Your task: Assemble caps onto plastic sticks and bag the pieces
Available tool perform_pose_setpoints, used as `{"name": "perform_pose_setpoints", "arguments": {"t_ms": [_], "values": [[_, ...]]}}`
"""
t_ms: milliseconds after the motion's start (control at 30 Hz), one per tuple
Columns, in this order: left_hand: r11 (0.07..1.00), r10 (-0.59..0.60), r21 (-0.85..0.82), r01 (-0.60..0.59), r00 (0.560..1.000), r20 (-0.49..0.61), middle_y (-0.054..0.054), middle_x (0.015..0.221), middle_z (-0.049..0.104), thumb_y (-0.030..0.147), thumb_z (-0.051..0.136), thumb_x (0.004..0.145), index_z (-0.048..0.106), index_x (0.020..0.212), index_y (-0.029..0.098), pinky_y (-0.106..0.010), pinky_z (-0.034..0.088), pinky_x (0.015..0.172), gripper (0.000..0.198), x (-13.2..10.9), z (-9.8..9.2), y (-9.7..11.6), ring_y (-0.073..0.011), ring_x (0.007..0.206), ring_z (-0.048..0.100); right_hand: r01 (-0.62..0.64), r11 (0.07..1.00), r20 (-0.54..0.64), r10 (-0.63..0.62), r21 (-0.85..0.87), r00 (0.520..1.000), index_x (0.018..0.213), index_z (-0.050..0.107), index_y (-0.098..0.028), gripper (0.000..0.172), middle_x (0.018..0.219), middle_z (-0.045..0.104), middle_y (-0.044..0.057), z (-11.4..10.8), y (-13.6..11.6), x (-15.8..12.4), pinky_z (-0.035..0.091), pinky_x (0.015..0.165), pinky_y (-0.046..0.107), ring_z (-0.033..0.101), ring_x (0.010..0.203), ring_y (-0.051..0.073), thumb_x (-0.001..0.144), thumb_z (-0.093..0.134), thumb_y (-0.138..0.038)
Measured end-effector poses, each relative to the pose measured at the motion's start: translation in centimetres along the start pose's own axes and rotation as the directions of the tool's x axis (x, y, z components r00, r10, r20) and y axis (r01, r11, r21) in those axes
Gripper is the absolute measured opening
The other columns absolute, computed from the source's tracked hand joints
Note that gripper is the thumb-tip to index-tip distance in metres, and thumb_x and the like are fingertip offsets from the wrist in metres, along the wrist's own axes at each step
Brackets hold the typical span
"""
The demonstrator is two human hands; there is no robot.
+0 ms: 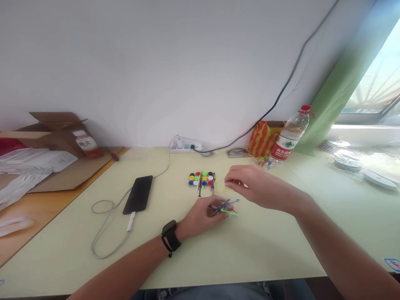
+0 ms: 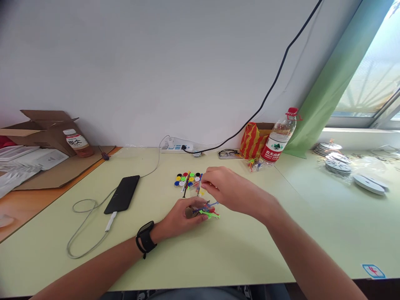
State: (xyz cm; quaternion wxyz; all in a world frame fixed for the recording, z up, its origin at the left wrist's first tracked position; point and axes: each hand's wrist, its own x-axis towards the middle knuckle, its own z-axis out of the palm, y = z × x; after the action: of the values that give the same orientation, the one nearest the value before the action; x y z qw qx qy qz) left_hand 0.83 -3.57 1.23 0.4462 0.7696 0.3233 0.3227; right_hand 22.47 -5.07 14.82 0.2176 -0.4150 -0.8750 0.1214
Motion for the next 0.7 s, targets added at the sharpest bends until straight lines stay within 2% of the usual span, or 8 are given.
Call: {"name": "perform_pose_setpoints", "arguments": {"t_ms": [133, 233, 333, 467, 567, 633, 700], "values": [[1.0, 0.014, 0.023, -0.014, 1.0, 0.009, -0.009, 0.113, 0.078, 0.036, 0.072, 0.09, 0.071, 0.119, 0.021, -0.034, 0.057, 0.085, 0.033, 0.0, 0.0, 0.0, -0.0238, 0.101, 0.071, -0.006, 1.0, 0.045, 0.004, 0.025, 0.999, 0.084, 0.07, -0.022, 0.028, 0.086, 0.066, 0.004, 0.5, -0.5, 0.4, 0.044, 0.064, 0.03, 0.061, 0.072, 0.017, 0.099, 0.047, -0.015], [0.996, 0.0, 0.085, 0.002, 1.0, -0.03, -0.008, 0.104, 0.078, 0.038, 0.073, 0.089, 0.073, 0.111, 0.019, -0.031, 0.056, 0.074, 0.03, 0.0, 0.1, -0.3, -0.0222, 0.09, 0.071, -0.039, 0.999, 0.059, 0.038, 0.008, 0.998, 0.095, 0.073, -0.023, 0.036, 0.093, 0.065, 0.005, 1.2, -0.6, 0.3, 0.044, 0.065, 0.028, 0.062, 0.073, 0.016, 0.093, 0.042, -0.003], [0.991, -0.007, 0.131, 0.014, 0.999, -0.052, -0.007, 0.099, 0.077, 0.04, 0.071, 0.09, 0.073, 0.107, 0.018, -0.028, 0.052, 0.066, 0.029, 0.1, 0.1, -0.5, -0.0204, 0.083, 0.068, -0.067, 0.995, 0.045, 0.07, -0.069, 0.997, 0.094, 0.073, -0.022, 0.039, 0.093, 0.066, 0.005, 2.0, -0.5, 0.2, 0.042, 0.064, 0.028, 0.06, 0.071, 0.016, 0.087, 0.043, 0.002], [0.986, 0.001, 0.164, 0.01, 0.998, -0.069, -0.005, 0.096, 0.077, 0.041, 0.069, 0.091, 0.072, 0.111, 0.019, -0.027, 0.049, 0.064, 0.03, 0.1, 0.0, -0.2, -0.0192, 0.08, 0.066, -0.082, 0.986, 0.012, 0.085, -0.148, 0.996, 0.088, 0.073, -0.022, 0.034, 0.089, 0.071, 0.005, 2.6, -0.7, 0.6, 0.038, 0.063, 0.029, 0.062, 0.074, 0.019, 0.083, 0.049, 0.002], [0.984, 0.015, 0.178, 0.0, 0.996, -0.083, -0.005, 0.095, 0.077, 0.04, 0.069, 0.091, 0.073, 0.109, 0.019, -0.028, 0.05, 0.068, 0.027, 0.2, 0.0, 0.0, -0.0196, 0.08, 0.067, -0.167, 0.981, -0.115, 0.156, -0.095, 0.981, 0.086, 0.074, -0.022, 0.028, 0.087, 0.075, 0.004, 2.7, -0.9, 1.0, 0.04, 0.065, 0.03, 0.064, 0.075, 0.02, 0.084, 0.053, -0.004], [0.985, 0.023, 0.171, -0.005, 0.994, -0.104, -0.005, 0.099, 0.077, 0.039, 0.068, 0.091, 0.072, 0.11, 0.02, -0.029, 0.051, 0.071, 0.026, 0.2, 0.0, 0.0, -0.0205, 0.084, 0.068, -0.245, 0.969, -0.244, 0.233, -0.02, 0.941, 0.086, 0.075, -0.023, 0.023, 0.086, 0.077, 0.002, 2.9, -0.8, 1.2, 0.042, 0.065, 0.031, 0.064, 0.072, 0.019, 0.083, 0.058, -0.009], [0.984, 0.021, 0.178, 0.003, 0.991, -0.134, -0.004, 0.098, 0.077, 0.038, 0.068, 0.092, 0.071, 0.11, 0.02, -0.028, 0.051, 0.071, 0.025, 0.2, 0.1, -0.2, -0.0198, 0.083, 0.067, -0.308, 0.95, -0.317, 0.305, 0.043, 0.898, 0.086, 0.076, -0.024, 0.019, 0.085, 0.078, 0.001, 3.4, -0.6, 1.2, 0.043, 0.063, 0.031, 0.064, 0.067, 0.019, 0.081, 0.061, -0.013]]}}
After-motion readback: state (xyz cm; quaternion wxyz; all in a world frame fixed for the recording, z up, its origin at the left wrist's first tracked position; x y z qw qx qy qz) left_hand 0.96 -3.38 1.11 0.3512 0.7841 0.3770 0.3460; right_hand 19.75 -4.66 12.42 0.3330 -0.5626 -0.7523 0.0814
